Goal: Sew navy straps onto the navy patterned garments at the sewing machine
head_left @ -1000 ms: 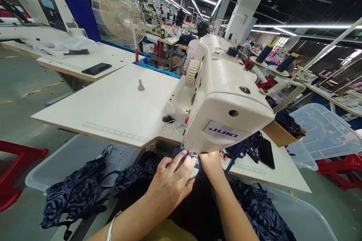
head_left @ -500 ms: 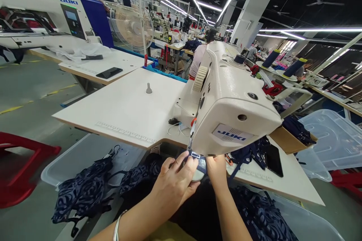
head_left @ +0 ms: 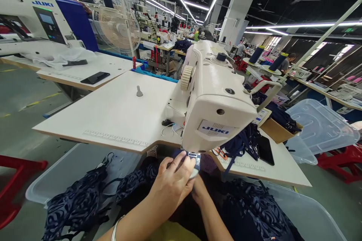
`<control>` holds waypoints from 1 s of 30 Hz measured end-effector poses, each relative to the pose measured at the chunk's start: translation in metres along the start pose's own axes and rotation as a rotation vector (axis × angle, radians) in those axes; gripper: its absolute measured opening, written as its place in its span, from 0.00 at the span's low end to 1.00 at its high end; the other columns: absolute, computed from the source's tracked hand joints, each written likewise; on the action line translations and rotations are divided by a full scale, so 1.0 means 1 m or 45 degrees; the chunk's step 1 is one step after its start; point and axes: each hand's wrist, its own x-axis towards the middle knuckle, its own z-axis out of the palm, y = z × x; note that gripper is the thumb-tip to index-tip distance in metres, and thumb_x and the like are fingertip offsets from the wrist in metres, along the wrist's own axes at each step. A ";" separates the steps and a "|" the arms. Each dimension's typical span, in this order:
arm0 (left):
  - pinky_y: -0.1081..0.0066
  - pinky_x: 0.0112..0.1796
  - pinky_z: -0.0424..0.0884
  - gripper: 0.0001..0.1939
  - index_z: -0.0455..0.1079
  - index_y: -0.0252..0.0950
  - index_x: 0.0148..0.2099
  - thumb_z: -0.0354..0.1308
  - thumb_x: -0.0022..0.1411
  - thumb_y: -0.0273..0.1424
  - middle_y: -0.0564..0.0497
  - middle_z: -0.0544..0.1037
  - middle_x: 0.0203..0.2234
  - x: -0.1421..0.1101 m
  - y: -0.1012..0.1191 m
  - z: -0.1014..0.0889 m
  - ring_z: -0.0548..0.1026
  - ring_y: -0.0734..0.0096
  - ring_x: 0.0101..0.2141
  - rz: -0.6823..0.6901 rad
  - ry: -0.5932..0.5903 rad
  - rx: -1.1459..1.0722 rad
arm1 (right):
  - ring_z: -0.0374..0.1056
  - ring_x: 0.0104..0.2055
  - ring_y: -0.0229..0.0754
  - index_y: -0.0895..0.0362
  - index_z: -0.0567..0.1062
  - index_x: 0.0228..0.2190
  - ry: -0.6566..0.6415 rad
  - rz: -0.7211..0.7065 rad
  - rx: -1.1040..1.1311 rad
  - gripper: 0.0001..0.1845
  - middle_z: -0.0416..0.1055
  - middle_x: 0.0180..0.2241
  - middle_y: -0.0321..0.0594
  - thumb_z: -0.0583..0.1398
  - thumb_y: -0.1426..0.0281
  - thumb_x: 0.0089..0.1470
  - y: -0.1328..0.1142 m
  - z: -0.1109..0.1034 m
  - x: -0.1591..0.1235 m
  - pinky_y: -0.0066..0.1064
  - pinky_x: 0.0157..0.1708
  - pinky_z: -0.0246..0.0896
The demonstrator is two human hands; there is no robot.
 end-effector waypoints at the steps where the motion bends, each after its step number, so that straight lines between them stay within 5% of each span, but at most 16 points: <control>1: 0.63 0.49 0.56 0.16 0.68 0.37 0.55 0.52 0.66 0.32 0.47 0.76 0.47 0.001 0.000 0.000 0.70 0.62 0.52 -0.004 -0.003 -0.004 | 0.69 0.44 0.47 0.56 0.75 0.42 -0.146 0.032 0.021 0.23 0.74 0.35 0.44 0.55 0.53 0.54 0.005 0.004 -0.003 0.40 0.44 0.64; 4: 0.63 0.48 0.55 0.15 0.68 0.39 0.54 0.51 0.67 0.33 0.48 0.77 0.47 0.001 0.001 0.000 0.71 0.63 0.51 -0.016 0.011 -0.023 | 0.68 0.47 0.49 0.50 0.77 0.41 -0.476 0.067 -0.033 0.20 0.74 0.35 0.40 0.63 0.55 0.47 0.017 0.013 -0.012 0.45 0.48 0.62; 8: 0.65 0.47 0.58 0.10 0.69 0.39 0.47 0.48 0.67 0.27 0.51 0.78 0.38 -0.018 -0.011 -0.007 0.73 0.68 0.45 0.125 0.020 -0.161 | 0.69 0.43 0.50 0.48 0.79 0.29 -0.615 0.109 -0.115 0.12 0.74 0.29 0.35 0.69 0.61 0.37 0.026 0.011 -0.023 0.47 0.50 0.59; 13: 0.65 0.45 0.64 0.15 0.66 0.39 0.45 0.46 0.61 0.17 0.50 0.76 0.32 -0.062 -0.067 -0.028 0.74 0.69 0.37 0.308 0.017 -0.088 | 0.67 0.31 0.43 0.58 0.78 0.20 -0.636 0.234 -0.064 0.15 0.69 0.20 0.34 0.68 0.58 0.39 0.024 -0.036 -0.033 0.41 0.43 0.63; 16: 0.65 0.38 0.65 0.15 0.67 0.39 0.36 0.46 0.57 0.15 0.52 0.73 0.27 -0.084 -0.101 -0.033 0.71 0.67 0.29 0.149 -0.360 0.158 | 0.65 0.27 0.38 0.58 0.78 0.25 -0.478 0.282 0.020 0.25 0.69 0.21 0.34 0.59 0.48 0.49 0.015 -0.078 -0.039 0.35 0.38 0.63; 18: 0.66 0.34 0.65 0.17 0.67 0.39 0.32 0.45 0.52 0.13 0.52 0.72 0.25 -0.094 -0.109 -0.030 0.71 0.67 0.27 0.038 -0.580 0.210 | 0.64 0.26 0.38 0.58 0.78 0.25 -0.465 0.316 0.057 0.24 0.69 0.21 0.34 0.64 0.48 0.42 0.007 -0.094 -0.045 0.32 0.33 0.62; 21: 0.68 0.35 0.67 0.19 0.70 0.38 0.41 0.47 0.53 0.15 0.49 0.76 0.34 -0.094 -0.092 -0.020 0.74 0.65 0.32 -0.028 -0.641 0.163 | 0.64 0.26 0.38 0.60 0.77 0.25 -0.499 0.350 0.134 0.24 0.70 0.22 0.35 0.72 0.54 0.32 -0.007 -0.089 -0.051 0.30 0.31 0.61; 25: 0.69 0.44 0.69 0.26 0.58 0.38 0.61 0.55 0.60 0.30 0.44 0.72 0.51 -0.066 -0.042 -0.007 0.73 0.63 0.47 0.011 -0.669 -0.193 | 0.66 0.29 0.37 0.58 0.75 0.35 -0.337 0.256 0.300 0.24 0.72 0.29 0.37 0.66 0.51 0.43 -0.033 -0.052 -0.051 0.29 0.34 0.61; 30: 0.69 0.33 0.68 0.10 0.68 0.34 0.40 0.44 0.67 0.25 0.48 0.77 0.29 -0.040 -0.010 0.012 0.75 0.68 0.28 0.111 -0.570 -0.210 | 0.68 0.31 0.42 0.60 0.74 0.34 -0.151 0.163 0.303 0.28 0.73 0.28 0.42 0.55 0.46 0.54 -0.057 -0.019 -0.056 0.33 0.34 0.63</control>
